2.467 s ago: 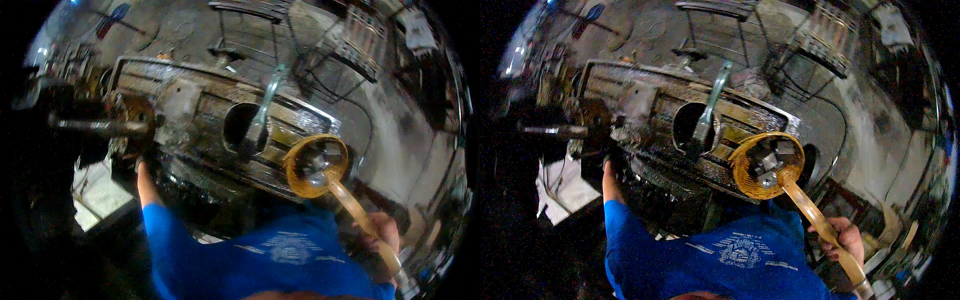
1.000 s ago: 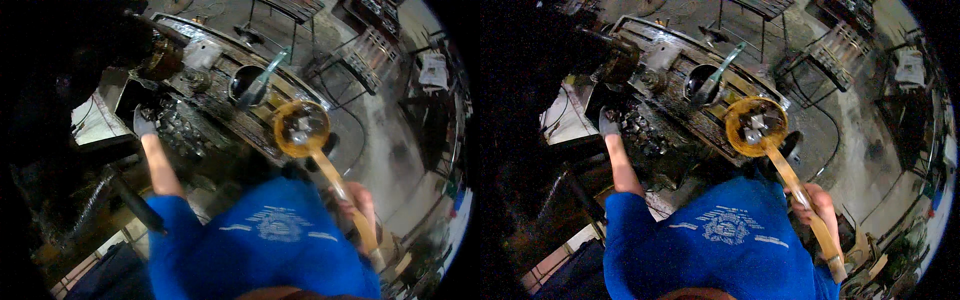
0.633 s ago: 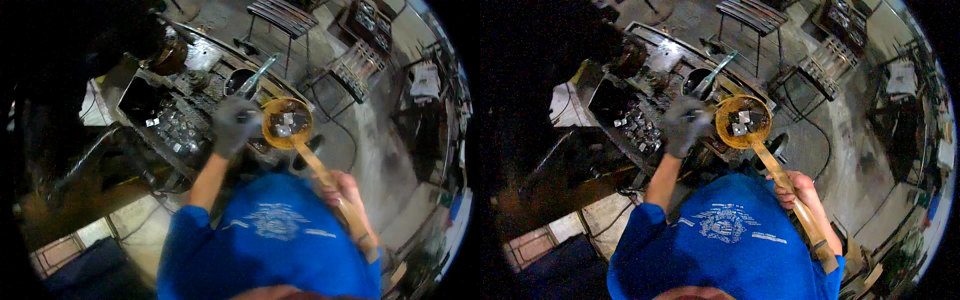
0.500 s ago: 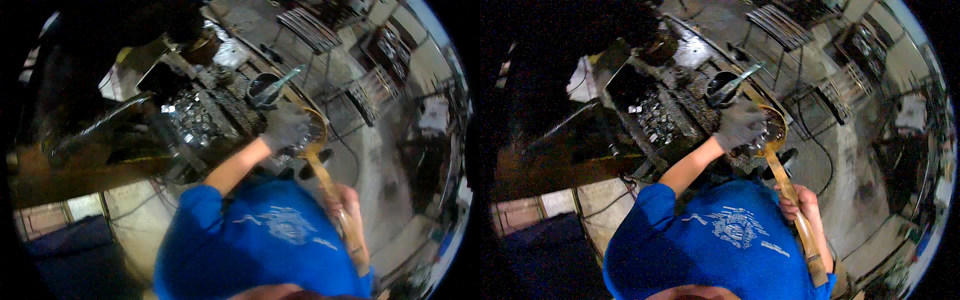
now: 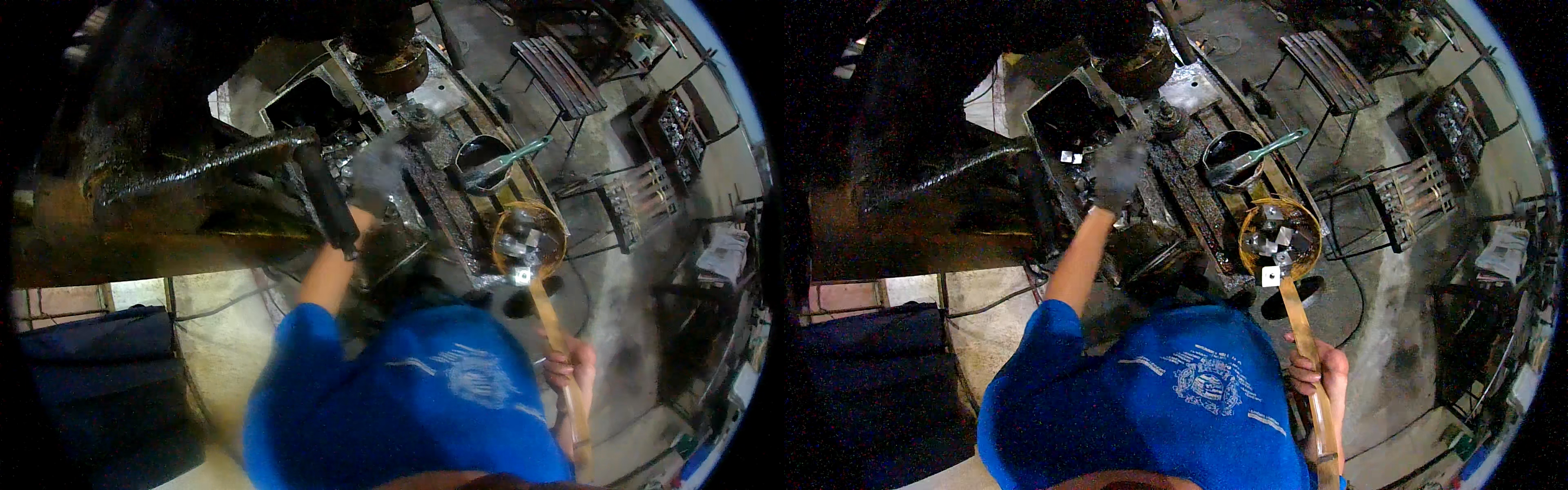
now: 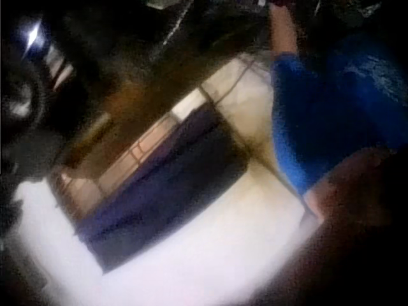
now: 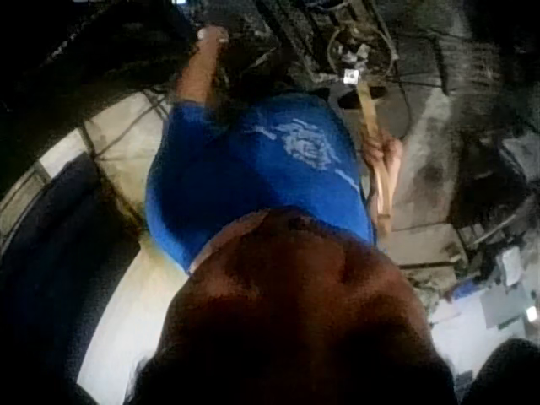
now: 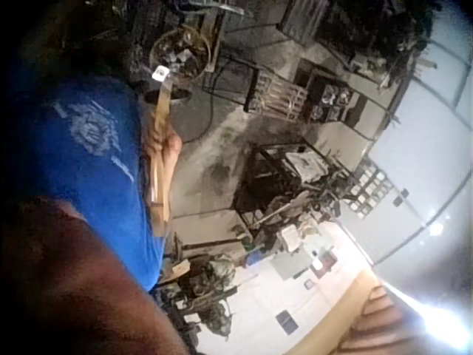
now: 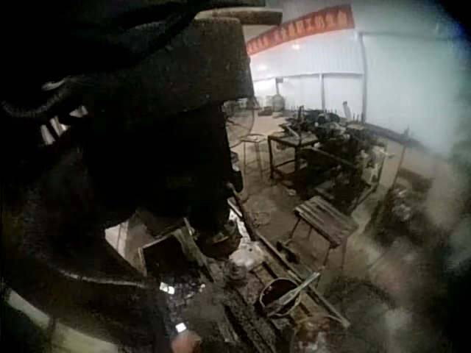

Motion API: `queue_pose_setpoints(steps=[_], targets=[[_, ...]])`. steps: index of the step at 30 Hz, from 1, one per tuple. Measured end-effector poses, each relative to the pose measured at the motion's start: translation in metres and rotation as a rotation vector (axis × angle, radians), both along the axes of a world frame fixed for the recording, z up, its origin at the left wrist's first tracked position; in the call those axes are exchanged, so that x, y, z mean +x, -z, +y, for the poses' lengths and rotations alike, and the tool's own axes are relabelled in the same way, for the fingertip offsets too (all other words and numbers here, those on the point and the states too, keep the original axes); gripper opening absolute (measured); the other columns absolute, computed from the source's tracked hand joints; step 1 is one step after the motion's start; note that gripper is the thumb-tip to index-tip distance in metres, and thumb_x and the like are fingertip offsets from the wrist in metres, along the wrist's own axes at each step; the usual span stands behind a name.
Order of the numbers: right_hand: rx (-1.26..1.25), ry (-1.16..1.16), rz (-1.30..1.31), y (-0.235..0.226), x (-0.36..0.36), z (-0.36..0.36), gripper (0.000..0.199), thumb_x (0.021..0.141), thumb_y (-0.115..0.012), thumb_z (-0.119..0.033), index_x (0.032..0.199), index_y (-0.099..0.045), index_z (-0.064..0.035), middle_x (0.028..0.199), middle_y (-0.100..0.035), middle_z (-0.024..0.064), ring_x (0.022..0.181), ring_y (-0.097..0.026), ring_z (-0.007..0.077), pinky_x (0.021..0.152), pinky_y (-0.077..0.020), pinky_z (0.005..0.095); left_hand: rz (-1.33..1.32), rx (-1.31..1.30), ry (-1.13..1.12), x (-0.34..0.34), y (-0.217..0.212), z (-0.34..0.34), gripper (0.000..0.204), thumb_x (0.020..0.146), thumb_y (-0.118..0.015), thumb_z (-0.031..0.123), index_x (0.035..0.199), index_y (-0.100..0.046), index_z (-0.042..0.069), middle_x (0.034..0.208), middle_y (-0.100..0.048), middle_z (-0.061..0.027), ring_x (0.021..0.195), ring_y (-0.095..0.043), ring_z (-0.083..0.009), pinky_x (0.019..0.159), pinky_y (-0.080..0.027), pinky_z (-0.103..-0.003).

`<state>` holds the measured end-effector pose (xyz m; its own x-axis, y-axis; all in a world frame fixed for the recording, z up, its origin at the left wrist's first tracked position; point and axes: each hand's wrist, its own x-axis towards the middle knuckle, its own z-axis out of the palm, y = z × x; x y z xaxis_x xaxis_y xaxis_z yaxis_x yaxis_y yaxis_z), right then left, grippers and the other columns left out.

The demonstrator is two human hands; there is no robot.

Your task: The person uses a wooden-handled strainer to scoop small metal parts from a water-filled basin and transfers them into a metal container. The person repeatedly scoops the parts, shakes the strainer to drain water, and places the parts into the container.

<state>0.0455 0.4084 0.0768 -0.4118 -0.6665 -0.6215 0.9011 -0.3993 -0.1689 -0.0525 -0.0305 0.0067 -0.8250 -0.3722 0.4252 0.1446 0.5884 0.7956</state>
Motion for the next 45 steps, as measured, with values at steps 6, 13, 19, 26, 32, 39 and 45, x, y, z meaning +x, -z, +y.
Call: queue_pose_setpoints(steps=[6,13,19,26,32,39,45], targets=[[0.021,-0.003,0.008,-0.001,0.005,-0.002,0.07,0.072,-0.061,-0.044,0.119,-0.035,0.0021,0.064,-0.036,-0.0005,0.044,-0.034,0.0041,0.033,-0.0283,0.0177,-1.023,-0.282,-0.462,-0.053,0.062,-0.154,0.068,0.067,-0.061,0.028,0.128,-0.036,0.016,0.122,-0.046,-0.0127,0.108,-0.049,-0.0257,0.089,-0.04,-0.034],[0.058,0.051,-0.173,-0.006,0.0,0.006,0.077,0.066,-0.067,-0.038,0.122,-0.033,0.0017,0.064,-0.037,0.0014,0.045,-0.037,0.0075,0.035,-0.0302,0.0213,-1.208,-0.65,-0.451,-0.077,0.114,-0.244,0.068,0.068,-0.054,0.053,0.128,-0.036,0.024,0.12,-0.045,-0.0185,0.108,-0.048,-0.0321,0.088,-0.04,-0.04],[-0.016,0.085,-0.391,-0.007,-0.009,0.007,0.075,0.062,-0.066,-0.022,0.124,-0.031,0.0011,0.062,-0.038,0.008,0.046,-0.04,0.0148,0.037,-0.0323,0.0291,-1.14,-0.571,-0.452,-0.104,0.123,-0.262,0.048,0.075,-0.046,0.05,0.108,-0.056,0.017,0.109,-0.056,-0.0143,0.103,-0.052,-0.0309,0.082,-0.043,-0.04],[0.302,-0.16,-0.285,-0.02,-0.019,0.0,0.071,0.066,-0.06,-0.042,0.119,-0.037,-0.0019,0.057,-0.035,0.0053,0.037,-0.03,0.0109,0.032,-0.0249,0.0245,-1.12,-0.58,-0.446,-0.113,0.134,-0.255,0.048,0.073,-0.049,0.049,0.108,-0.057,0.016,0.108,-0.056,-0.0142,0.101,-0.053,-0.031,0.081,-0.043,-0.04],[0.201,-0.099,-0.212,-0.011,-0.007,0.001,0.075,0.063,-0.062,-0.05,0.115,-0.041,0.0002,0.051,-0.032,0.0038,0.035,-0.03,0.0099,0.028,-0.0245,0.0239,-1.123,-0.58,-0.467,-0.111,0.141,-0.252,0.049,0.072,-0.051,0.049,0.107,-0.057,0.015,0.107,-0.057,-0.0141,0.1,-0.053,-0.031,0.08,-0.043,-0.04],[0.316,-0.093,-0.191,-0.018,-0.008,-0.008,0.076,0.063,-0.062,-0.052,0.112,-0.041,0.0016,0.051,-0.034,0.0028,0.035,-0.032,0.009,0.028,-0.0255,0.0235,-1.094,-0.583,-0.466,-0.117,0.139,-0.252,0.049,0.071,-0.054,0.048,0.107,-0.057,0.015,0.106,-0.057,-0.0141,0.098,-0.054,-0.0311,0.079,-0.044,-0.039],[0.303,-0.077,-0.176,-0.014,0.002,0.001,0.074,0.065,-0.061,-0.053,0.11,-0.044,0.0029,0.053,-0.036,0.0025,0.035,-0.032,0.008,0.028,-0.0259,0.0221,-1.097,-0.58,-0.492,-0.111,0.137,-0.245,0.049,0.07,-0.056,0.047,0.106,-0.057,0.014,0.105,-0.058,-0.014,0.097,-0.055,-0.0312,0.078,-0.044,-0.039]])
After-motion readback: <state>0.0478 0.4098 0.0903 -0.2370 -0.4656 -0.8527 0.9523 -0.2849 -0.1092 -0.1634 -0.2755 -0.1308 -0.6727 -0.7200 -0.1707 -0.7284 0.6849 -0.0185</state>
